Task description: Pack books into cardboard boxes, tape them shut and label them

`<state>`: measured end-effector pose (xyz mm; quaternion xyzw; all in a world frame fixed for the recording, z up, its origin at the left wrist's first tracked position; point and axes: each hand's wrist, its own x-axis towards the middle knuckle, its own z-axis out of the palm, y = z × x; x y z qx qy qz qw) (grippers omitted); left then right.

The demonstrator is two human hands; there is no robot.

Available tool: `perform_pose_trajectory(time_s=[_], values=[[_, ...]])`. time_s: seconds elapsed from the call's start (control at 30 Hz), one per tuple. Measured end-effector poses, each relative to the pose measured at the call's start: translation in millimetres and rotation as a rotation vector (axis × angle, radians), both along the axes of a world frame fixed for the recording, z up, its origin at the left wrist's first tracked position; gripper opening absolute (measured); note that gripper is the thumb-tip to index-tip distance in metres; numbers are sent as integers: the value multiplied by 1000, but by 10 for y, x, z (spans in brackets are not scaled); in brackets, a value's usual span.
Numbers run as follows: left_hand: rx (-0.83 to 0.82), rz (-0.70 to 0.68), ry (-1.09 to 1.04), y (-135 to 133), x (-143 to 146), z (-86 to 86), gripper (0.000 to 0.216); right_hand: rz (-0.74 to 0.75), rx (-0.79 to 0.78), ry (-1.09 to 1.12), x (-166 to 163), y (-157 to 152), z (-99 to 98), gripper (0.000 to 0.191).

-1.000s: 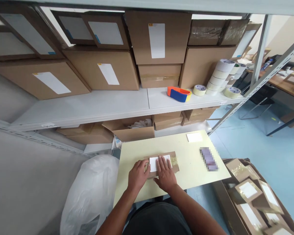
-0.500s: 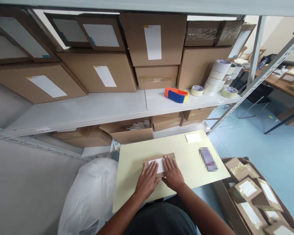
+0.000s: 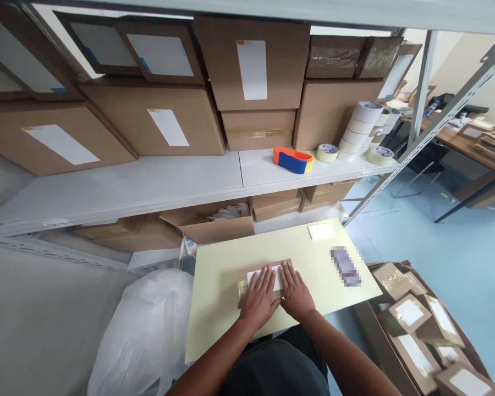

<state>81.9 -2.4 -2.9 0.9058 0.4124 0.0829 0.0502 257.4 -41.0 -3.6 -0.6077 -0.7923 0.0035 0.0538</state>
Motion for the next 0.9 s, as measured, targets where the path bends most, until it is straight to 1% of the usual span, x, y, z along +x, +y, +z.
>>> perform_pose_trajectory(time_s=[0.17, 0.27, 0.3, 0.37, 0.4, 0.5, 0.53, 0.6, 0.67, 0.77, 0.8, 0.83, 0.9], values=[[9, 91, 35, -29, -499, 29, 85, -23, -51, 61, -19, -5, 28, 104], [37, 126, 45, -54, -685, 64, 86, -50, -104, 83, -54, 11, 48, 102], [47, 135, 45, -56, -693, 72, 87, -60, -131, 93, -68, 21, 62, 101], [60, 120, 42, -50, -621, 83, 89, -77, -197, 119, -90, 47, 104, 98], [60, 91, 40, -43, -548, 84, 88, -84, -230, 136, -97, 63, 130, 98], [39, -53, 40, -19, -256, 64, 80, -98, -300, 187, -100, 118, 205, 99], [29, -83, 40, -12, -164, 51, 78, -101, -312, 201, -96, 133, 217, 100], [12, -94, 37, 1, -41, 26, 74, -99, -319, 225, -85, 154, 206, 100], [-5, -106, 28, 16, -35, 19, 70, -84, -296, 249, -75, 155, 144, 98], [-49, -131, -19, 66, -248, 46, 60, -65, -226, 286, -63, 130, 15, 91], [-71, -68, -48, 96, -355, 56, 59, -64, -202, 297, -60, 120, -16, 87], [-92, 45, -94, 134, -464, 62, 63, -63, -180, 312, -57, 111, -34, 82], [-194, 311, -200, 220, -652, 56, 82, -65, -148, 356, -46, 97, -22, 73]])
